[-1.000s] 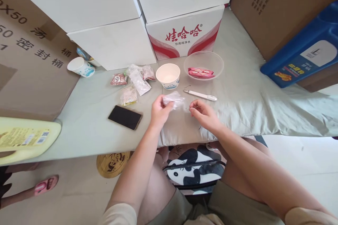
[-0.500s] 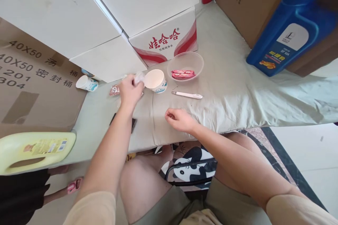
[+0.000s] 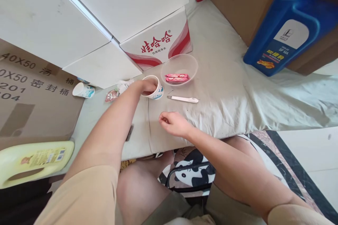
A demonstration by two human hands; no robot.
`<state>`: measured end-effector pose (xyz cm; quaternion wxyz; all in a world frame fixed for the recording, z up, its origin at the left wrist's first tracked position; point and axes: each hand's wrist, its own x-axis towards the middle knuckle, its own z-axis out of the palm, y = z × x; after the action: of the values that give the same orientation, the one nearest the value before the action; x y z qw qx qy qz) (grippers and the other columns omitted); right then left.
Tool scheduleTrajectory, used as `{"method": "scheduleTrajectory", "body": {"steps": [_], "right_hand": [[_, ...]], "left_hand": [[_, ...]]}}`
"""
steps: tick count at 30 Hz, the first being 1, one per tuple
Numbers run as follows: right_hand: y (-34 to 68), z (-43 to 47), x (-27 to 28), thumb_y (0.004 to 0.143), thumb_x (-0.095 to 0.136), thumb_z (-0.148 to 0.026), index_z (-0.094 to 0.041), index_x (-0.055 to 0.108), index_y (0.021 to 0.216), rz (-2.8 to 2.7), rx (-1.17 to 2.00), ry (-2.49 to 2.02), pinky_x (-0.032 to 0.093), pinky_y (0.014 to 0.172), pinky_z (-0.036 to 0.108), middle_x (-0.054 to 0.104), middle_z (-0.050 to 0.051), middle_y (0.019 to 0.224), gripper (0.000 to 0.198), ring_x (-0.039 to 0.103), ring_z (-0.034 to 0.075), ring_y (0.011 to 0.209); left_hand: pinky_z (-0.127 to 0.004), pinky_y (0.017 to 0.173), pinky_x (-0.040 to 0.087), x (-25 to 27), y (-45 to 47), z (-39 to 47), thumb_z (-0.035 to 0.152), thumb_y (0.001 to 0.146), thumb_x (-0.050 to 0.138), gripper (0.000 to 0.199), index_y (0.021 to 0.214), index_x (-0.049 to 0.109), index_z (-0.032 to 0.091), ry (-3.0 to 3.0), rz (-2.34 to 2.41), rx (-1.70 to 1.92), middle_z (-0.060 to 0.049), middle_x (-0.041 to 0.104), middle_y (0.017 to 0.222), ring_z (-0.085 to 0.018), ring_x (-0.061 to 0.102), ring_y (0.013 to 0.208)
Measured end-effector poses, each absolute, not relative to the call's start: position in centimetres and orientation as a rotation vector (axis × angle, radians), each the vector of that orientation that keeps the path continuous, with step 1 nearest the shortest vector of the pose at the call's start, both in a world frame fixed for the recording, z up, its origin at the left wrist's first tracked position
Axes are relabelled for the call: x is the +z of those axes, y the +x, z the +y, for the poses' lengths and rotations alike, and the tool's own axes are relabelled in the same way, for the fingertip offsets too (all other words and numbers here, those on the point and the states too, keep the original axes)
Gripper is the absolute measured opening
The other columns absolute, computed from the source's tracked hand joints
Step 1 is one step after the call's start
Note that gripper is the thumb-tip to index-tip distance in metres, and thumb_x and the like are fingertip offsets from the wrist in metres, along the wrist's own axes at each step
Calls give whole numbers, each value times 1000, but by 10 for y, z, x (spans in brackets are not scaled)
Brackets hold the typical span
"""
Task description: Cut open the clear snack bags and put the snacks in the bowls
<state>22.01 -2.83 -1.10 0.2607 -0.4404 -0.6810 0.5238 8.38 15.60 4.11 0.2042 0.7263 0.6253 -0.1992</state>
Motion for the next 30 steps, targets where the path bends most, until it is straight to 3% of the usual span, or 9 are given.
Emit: {"method": "scheduleTrajectory", "body": {"steps": [3, 7, 11, 14, 17, 21, 23, 27, 30], "right_hand": [[217, -27, -12, 87, 54, -18, -20, 66, 91, -1867, 1413, -1195, 39, 70, 26, 70, 2, 82, 13, 60, 16, 75], [211, -30, -12, 89, 52, -19, -19, 66, 92, -1897, 1392, -1197, 39, 70, 26, 70, 3, 82, 15, 60, 16, 74], [206, -36, -14, 89, 51, -17, -18, 66, 90, -1950, 1367, -1193, 39, 69, 26, 70, 4, 82, 15, 59, 15, 72], [205, -41, -17, 89, 51, -15, -18, 66, 89, -1983, 1362, -1206, 39, 68, 25, 70, 4, 81, 15, 58, 15, 70], [207, -44, -19, 88, 51, -15, -18, 66, 88, -2011, 1331, -1238, 39, 68, 25, 69, 3, 79, 15, 58, 15, 71], [208, -45, -21, 89, 50, -16, -18, 65, 87, -2034, 1302, -1256, 38, 68, 25, 67, 2, 76, 15, 57, 15, 70], [207, -45, -22, 89, 50, -17, -18, 65, 87, -2036, 1307, -1251, 37, 67, 25, 66, 2, 75, 15, 56, 14, 68], [204, -42, -22, 89, 50, -17, -19, 64, 87, -2042, 1341, -1263, 36, 65, 25, 66, 1, 74, 14, 54, 14, 66], [201, -39, -23, 89, 50, -18, -20, 63, 87, -2050, 1349, -1273, 36, 64, 26, 66, 1, 76, 14, 54, 14, 67]], "left_hand": [[-37, 80, 51, 70, 57, 161, 32, 68, 67, 28, 92, 72, 18, 1934, 1718, -359, -7, 71, 78, -27, 68, 84], [-40, 91, 49, 91, -1, 154, 29, 74, 61, 28, 97, 70, 16, 2196, 2179, -83, -12, 73, 96, -31, 66, 98], [-37, 98, 45, 64, -52, 120, 44, 75, 65, 53, 119, 64, 15, 2133, 2238, -227, -15, 68, 123, -32, 61, 116], [-35, 96, 45, 32, -70, 97, 46, 68, 73, 67, 126, 60, 15, 2046, 2154, -318, -17, 64, 130, -33, 59, 120], [-34, 92, 46, 15, -78, 91, 38, 69, 71, 52, 115, 65, 15, 2110, 2147, -216, -18, 65, 126, -32, 61, 116], [-33, 84, 47, 20, -92, 104, 36, 77, 62, 25, 91, 68, 16, 2070, 2143, -182, -11, 71, 98, -27, 65, 96], [-33, 90, 46, 25, -100, 112, 35, 77, 62, 21, 88, 67, 17, 2100, 2126, -133, -10, 70, 105, -25, 63, 101], [-38, 104, 41, 25, -106, 126, 32, 70, 70, 26, 92, 65, 19, 2110, 2157, -19, -13, 57, 134, -31, 54, 124], [-39, 96, 45, 20, -106, 134, 31, 68, 73, 41, 106, 61, 20, 2044, 2160, -37, -12, 64, 119, -31, 60, 111]]}}
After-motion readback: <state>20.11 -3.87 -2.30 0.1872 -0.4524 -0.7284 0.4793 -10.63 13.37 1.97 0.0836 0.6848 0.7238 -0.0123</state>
